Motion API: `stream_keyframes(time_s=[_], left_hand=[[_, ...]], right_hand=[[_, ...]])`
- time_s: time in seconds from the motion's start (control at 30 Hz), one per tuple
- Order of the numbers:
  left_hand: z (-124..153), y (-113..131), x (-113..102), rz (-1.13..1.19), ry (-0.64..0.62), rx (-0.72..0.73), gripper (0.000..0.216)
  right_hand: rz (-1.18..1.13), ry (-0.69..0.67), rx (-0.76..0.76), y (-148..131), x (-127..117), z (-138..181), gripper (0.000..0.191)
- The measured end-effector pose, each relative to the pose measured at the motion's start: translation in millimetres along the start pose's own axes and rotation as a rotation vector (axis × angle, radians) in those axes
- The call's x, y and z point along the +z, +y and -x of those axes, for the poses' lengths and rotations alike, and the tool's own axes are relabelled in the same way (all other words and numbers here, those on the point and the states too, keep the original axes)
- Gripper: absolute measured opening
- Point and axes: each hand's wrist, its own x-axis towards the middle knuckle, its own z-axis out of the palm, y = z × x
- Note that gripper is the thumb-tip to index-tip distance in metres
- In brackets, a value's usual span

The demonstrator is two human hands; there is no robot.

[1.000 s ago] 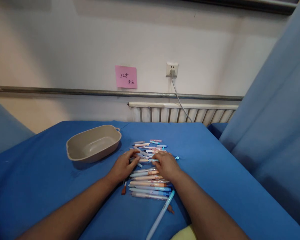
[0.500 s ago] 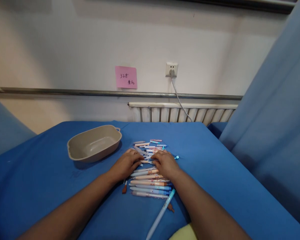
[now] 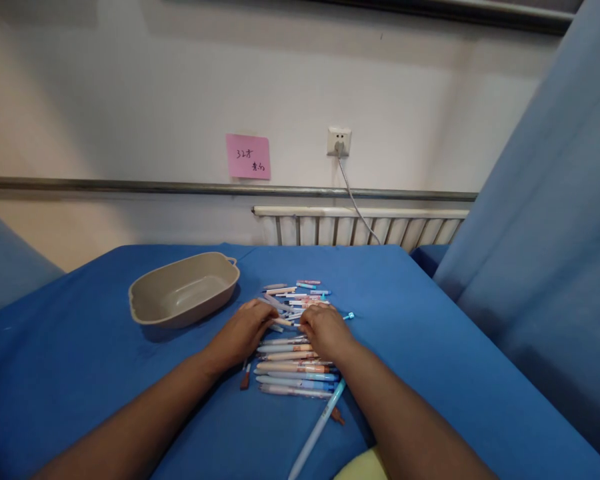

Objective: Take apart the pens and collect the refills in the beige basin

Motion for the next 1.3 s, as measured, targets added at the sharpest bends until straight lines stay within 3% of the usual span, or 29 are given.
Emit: stream_keyframes(time_s=[0.23,0.37,0.57,0.7,0.93,1.07,1.23,1.3], left_hand=[[1.0,-18.9,-6.0,0.067,0.122,-0.14,0.024],[2.3,-7.5,-3.3,0.123,0.093,-0.042,0.023],[4.4,13.0,-9.0,0.131,-0.215,0.003,0.018],[3.8,18.1,-12.0,0.108,-0.315,0.032,0.015],[6.7,20.8,-5.3,0.057,-0.204,-0.058,0.014],[4.8,20.3,-1.1,0.085,-0.114,-0.079,0.017],[1.0,17.4,-3.5,0.274,-0.151,-0.22,0.028],[1.2,17.0,-5.1,0.296,-0.111,-0.207,0.027]], right_hand=[[-0.021,0.065,0.101,6.6,1.7,-0.8,0.007],[-0.079,0.12,0.083,3.5,2.2,0.4,0.02],[-0.184,0.021,-0.012,-2.0,-2.5,4.3,0.014],[-0.252,-0.099,-0.013,-6.2,-4.4,6.8,0.014],[-0.278,-0.154,-0.104,-10.3,-9.8,6.6,0.015],[-0.226,-0.088,-0.125,-10.0,-9.0,4.1,0.017],[-0.161,-0.014,-0.154,-11.7,-7.4,3.0,0.014],[-0.146,0.006,-0.148,-12.2,-7.9,3.6,0.013]])
